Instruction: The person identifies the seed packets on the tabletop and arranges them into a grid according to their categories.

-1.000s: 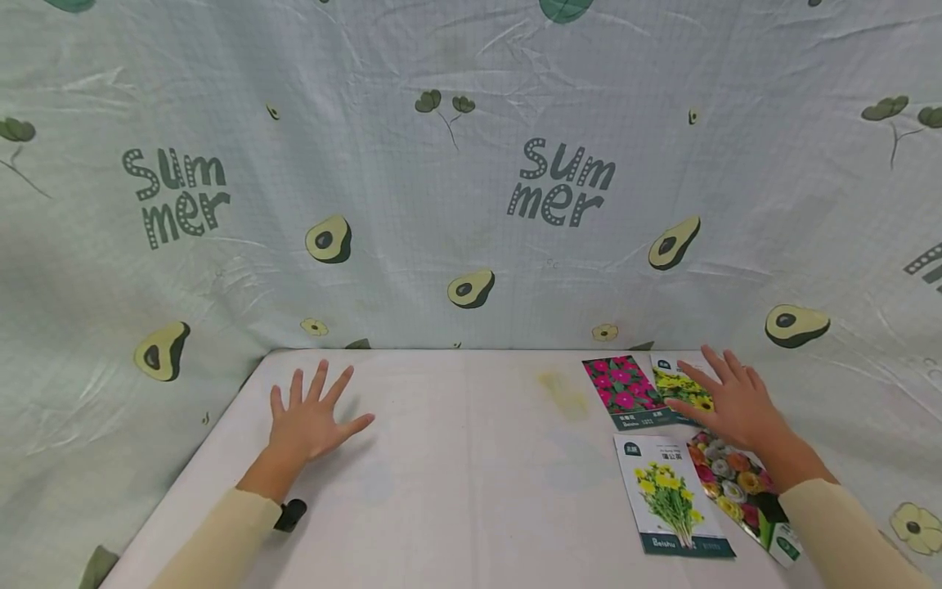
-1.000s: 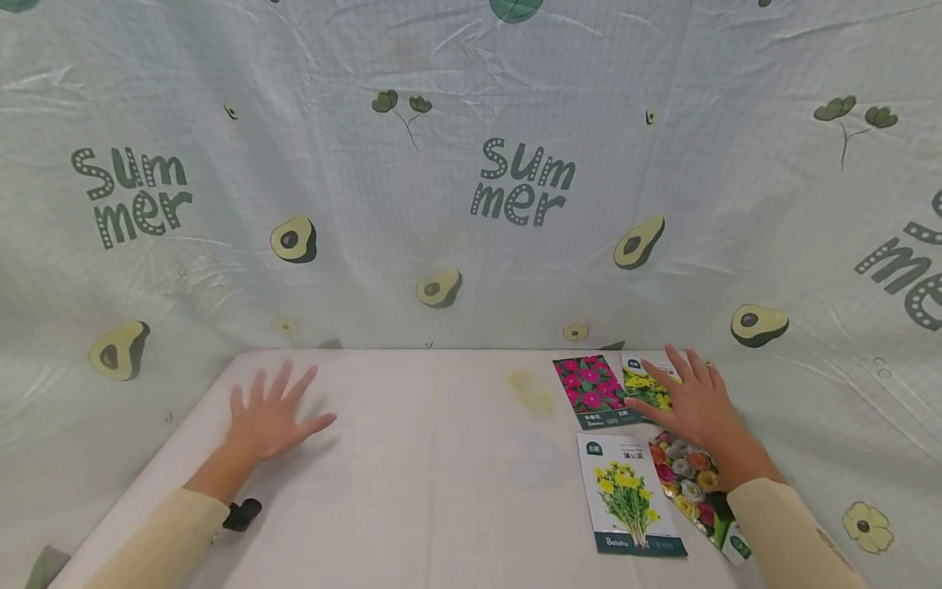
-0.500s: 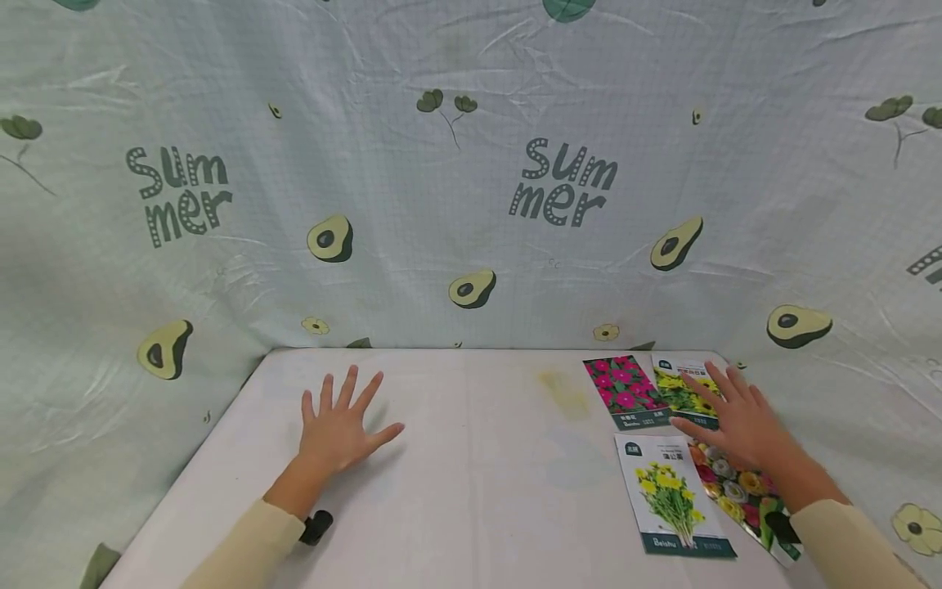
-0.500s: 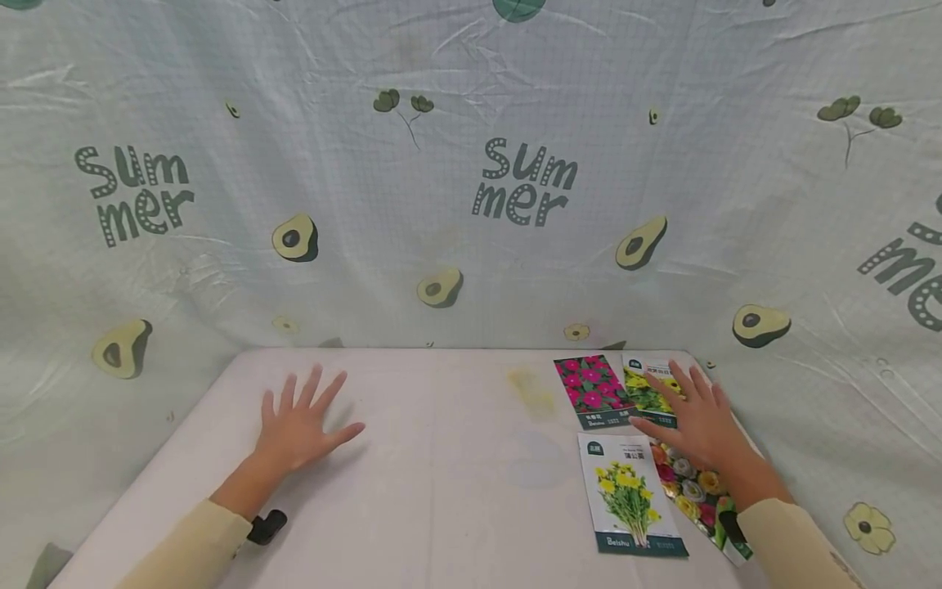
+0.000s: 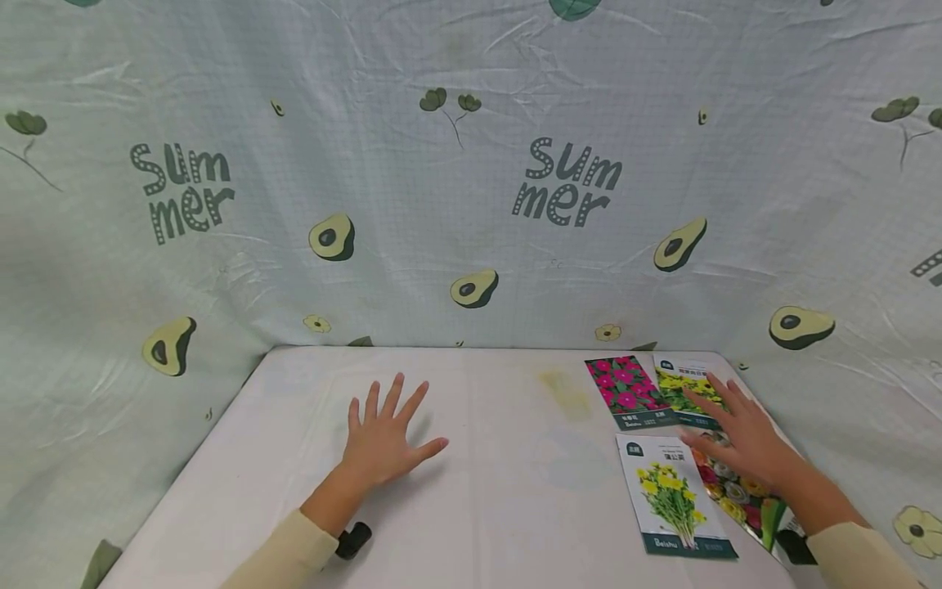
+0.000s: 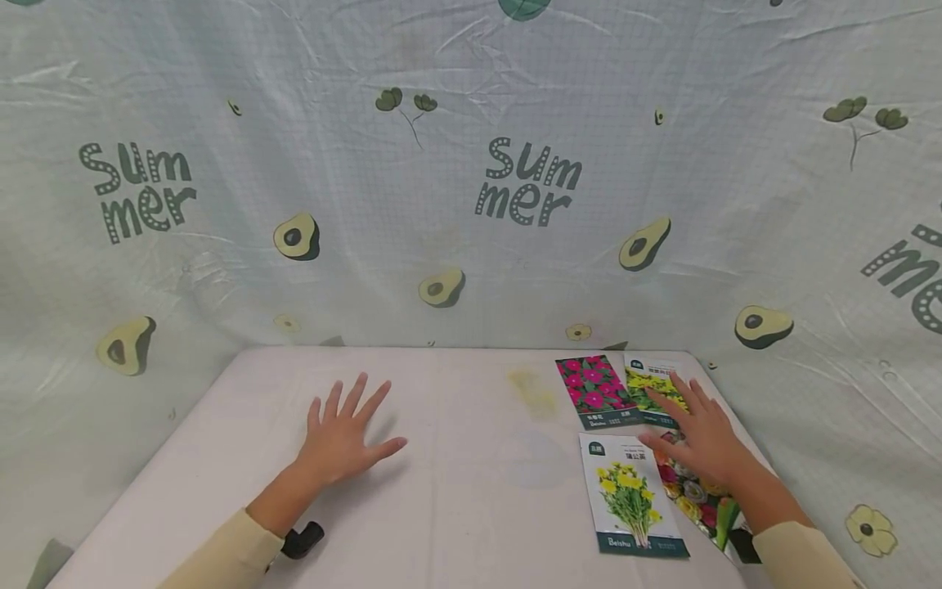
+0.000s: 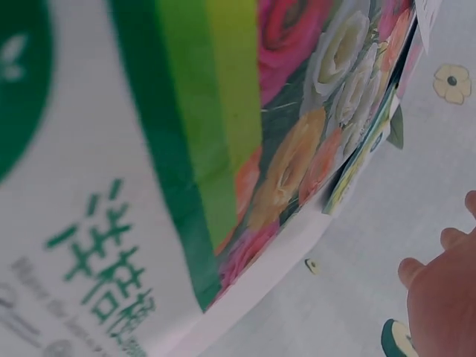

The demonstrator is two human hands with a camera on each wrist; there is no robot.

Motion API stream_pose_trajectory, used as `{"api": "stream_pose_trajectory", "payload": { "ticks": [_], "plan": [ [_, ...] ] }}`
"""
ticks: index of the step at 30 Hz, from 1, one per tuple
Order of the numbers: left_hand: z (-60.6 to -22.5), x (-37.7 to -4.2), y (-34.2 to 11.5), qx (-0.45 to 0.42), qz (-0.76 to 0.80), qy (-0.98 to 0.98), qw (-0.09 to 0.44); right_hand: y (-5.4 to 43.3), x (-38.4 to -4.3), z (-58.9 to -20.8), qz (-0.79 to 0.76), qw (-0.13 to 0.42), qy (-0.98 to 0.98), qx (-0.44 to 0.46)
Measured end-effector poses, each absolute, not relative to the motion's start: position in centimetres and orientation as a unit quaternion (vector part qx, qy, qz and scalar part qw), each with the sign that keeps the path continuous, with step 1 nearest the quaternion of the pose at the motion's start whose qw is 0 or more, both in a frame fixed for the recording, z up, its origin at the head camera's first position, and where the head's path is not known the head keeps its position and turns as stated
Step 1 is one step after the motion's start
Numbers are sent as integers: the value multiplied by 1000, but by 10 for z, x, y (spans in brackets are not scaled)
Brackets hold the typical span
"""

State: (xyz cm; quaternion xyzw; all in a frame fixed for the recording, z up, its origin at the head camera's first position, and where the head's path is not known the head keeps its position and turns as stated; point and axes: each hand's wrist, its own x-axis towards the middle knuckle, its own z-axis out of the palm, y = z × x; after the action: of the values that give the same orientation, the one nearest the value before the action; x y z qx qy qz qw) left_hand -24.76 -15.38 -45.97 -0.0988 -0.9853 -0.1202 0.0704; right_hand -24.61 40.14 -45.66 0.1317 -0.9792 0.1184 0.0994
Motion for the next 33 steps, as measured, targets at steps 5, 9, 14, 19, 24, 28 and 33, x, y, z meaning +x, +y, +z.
{"api": "stream_pose_trajectory", "payload": {
  "ticks": [5, 9, 14, 19, 24, 28, 33],
  "plan": [
    [-459, -240, -135, -109, -142, -981, 71, 403, -240, -461, 133, 93, -977, 138],
    [-461, -235, -119, -122, -151, -979, 69, 402, -236, -464, 145, 82, -978, 127],
    [-464, -229, -100, -145, -169, -973, 67, 403, -230, -465, 152, 72, -978, 123],
    [-465, -225, -81, -169, -182, -966, 73, 407, -226, -467, 160, 53, -979, 111],
    [-468, -221, -61, -190, -196, -960, 68, 409, -221, -469, 172, 41, -979, 103],
    [-468, -217, -45, -207, -205, -954, 63, 413, -218, -471, 172, 29, -980, 96],
    [-468, -212, -27, -216, -207, -953, 52, 420, -216, -473, 160, 5, -983, 89]
  ]
}}
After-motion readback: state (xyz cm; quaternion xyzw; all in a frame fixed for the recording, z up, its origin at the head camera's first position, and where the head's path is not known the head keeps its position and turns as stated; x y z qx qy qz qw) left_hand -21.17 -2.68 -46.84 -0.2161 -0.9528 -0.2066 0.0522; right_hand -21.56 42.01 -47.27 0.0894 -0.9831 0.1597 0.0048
